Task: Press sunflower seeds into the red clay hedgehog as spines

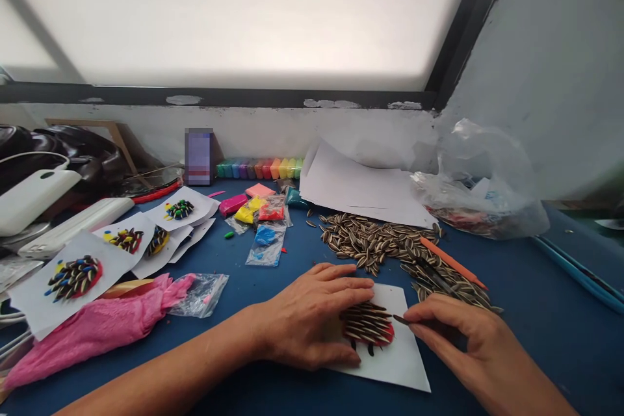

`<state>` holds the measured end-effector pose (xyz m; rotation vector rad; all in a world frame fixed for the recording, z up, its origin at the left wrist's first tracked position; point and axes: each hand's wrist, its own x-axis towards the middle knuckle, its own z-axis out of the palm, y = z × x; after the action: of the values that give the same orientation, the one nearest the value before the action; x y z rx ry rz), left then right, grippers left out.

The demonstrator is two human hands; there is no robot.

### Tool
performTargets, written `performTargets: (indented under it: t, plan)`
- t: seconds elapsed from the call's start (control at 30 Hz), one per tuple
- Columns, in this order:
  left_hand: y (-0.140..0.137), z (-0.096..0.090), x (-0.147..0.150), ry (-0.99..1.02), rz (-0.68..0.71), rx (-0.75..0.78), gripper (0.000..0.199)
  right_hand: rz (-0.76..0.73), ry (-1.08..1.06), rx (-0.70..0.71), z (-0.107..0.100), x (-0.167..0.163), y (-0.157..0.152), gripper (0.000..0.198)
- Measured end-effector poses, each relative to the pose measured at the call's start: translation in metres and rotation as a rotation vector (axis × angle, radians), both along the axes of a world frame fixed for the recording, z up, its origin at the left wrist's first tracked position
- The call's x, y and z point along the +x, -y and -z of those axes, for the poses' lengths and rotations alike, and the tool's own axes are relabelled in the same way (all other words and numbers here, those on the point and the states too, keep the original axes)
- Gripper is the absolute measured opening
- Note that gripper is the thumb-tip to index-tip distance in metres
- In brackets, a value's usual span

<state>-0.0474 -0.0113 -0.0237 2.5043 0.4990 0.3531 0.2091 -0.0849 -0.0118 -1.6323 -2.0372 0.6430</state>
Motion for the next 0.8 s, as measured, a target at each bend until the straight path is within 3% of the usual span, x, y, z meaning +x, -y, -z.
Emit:
performTargets:
  t: [0.3,0.8]
  plan:
    - [0.001,-0.002,0.000,-0.028,0.007,0.050,0.071,-0.009,0.021,0.058,-0.002,-0.008,0.000,0.018]
    - [0.001,-0.003,0.002,-0.061,0.018,0.081,0.066,-0.043,0.039,0.037,0.000,-0.015,0.000,0.022]
